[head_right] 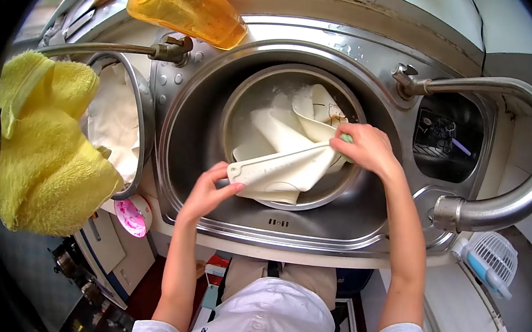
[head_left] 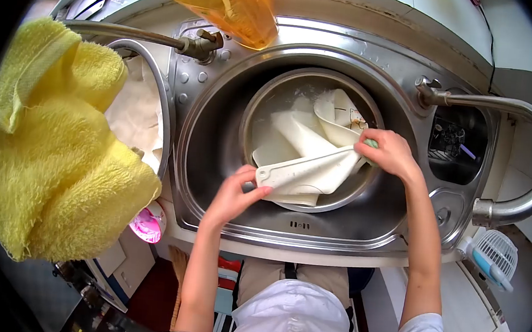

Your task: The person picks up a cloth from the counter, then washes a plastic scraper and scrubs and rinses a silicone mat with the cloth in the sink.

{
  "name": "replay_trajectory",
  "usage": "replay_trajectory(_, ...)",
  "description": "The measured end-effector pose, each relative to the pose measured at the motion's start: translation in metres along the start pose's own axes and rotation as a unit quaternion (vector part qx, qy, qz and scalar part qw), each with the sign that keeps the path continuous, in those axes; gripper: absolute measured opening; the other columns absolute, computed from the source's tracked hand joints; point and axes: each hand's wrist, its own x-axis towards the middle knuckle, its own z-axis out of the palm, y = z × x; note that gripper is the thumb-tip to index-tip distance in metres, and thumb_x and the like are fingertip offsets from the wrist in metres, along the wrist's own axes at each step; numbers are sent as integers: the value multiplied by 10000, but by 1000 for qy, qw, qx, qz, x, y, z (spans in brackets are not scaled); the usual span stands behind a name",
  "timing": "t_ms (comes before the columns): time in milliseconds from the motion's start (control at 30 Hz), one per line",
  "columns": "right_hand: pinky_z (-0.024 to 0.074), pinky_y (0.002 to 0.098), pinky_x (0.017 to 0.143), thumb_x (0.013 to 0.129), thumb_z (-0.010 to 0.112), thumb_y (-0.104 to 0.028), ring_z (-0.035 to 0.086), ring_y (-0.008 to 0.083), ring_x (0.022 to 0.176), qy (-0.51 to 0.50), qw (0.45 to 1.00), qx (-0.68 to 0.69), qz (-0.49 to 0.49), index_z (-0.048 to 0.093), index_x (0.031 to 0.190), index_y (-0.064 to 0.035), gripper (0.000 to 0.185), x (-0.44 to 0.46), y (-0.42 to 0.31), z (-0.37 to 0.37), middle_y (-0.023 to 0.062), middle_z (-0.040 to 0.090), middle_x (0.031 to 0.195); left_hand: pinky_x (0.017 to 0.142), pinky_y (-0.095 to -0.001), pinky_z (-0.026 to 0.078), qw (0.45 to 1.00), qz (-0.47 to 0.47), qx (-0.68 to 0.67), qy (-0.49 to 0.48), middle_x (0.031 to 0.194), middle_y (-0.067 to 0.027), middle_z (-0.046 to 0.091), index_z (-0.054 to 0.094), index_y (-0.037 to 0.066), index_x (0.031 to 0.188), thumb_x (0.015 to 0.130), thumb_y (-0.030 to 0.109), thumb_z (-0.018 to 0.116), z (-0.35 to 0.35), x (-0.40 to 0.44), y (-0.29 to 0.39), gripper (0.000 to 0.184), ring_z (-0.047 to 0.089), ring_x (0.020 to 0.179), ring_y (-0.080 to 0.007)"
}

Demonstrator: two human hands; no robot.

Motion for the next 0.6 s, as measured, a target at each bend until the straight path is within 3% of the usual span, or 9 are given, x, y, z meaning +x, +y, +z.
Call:
replay_trajectory(100,488,419,714,804,589,-409,633,328,844,21,998,-53,23,652,919,-117,320,-9,12,18,137,664,851,965,-276,379,939,-113,-316,73,1181,-93,552,479,-19,1253,933,181,543,48,2,-7,383,518,1095,-176)
replay_trajectory(133,489,418,719,813,595,-395,630,324,861,93,995,-38,14,633,946,-110,317,-10,15,27,132,661,879,965,-276,379,939,-111,-317,69,1181,-93,552,479,-19,1253,933,181,543,59,9,-15,383,518,1095,-176)
replay_trajectory(200,493,402,729,828,630,-325,616,310,902,225,973,-52,-10,582,1010,-87,303,-10,12,35,108,639,957,984,-290,378,835,-200,-495,130,1256,-100,521,386,-8,1327,963,195,481,74,22,-23,427,495,1152,-187)
replay_trajectory(233,493,402,729,828,630,-325,616,310,902,222,974,-52,-11,582,1010,-87,303,-12,6,39,108,639,957,984,-290,378,834,-202,-496,132,1256,-100,521,386,-8,1327,963,195,481,78,23,-24,427,495,1152,-187)
replay_trajectory(300,494,391,739,816,651,-277,607,303,899,345,937,16,-46,586,990,-75,274,-17,-14,50,105,622,946,993,-308,381,842,-194,-492,109,1296,-106,496,383,-6,1327,968,206,462,84,24,-21,423,479,1183,-190)
replay_trajectory(367,500,381,740,806,648,-241,597,295,875,318,941,75,-91,582,1001,-83,259,-24,-44,75,101,596,937,967,-303,406,840,-213,-486,109,1265,-98,519,407,3,1308,977,203,455,87,26,-8,390,509,1147,-179)
replay_trajectory(433,497,382,775,794,630,-208,558,294,979,232,958,111,-125,552,1092,-99,327,-23,-64,114,109,540,1037,928,-293,438,820,-225,-519,88,1237,-85,542,427,10,1292,989,202,441,93,27,-6,360,546,1095,-166)
replay_trajectory(500,498,387,743,777,627,-193,549,274,974,210,955,-5,-212,557,1094,-116,334,-9,-61,155,106,526,1060,897,-285,458,809,-220,-534,108,1203,-77,566,456,2,1267,996,199,432,109,25,-32,336,571,1053,-155)
replay_trajectory(600,499,375,702,759,589,-166,534,233,968,197,947,-158,-200,574,1064,-144,306,13,-24,169,75,531,1058,896,-288,448,824,-218,-483,200,1138,-100,600,514,-43,1191,994,188,432,117,16,-39,314,582,1022,-159)
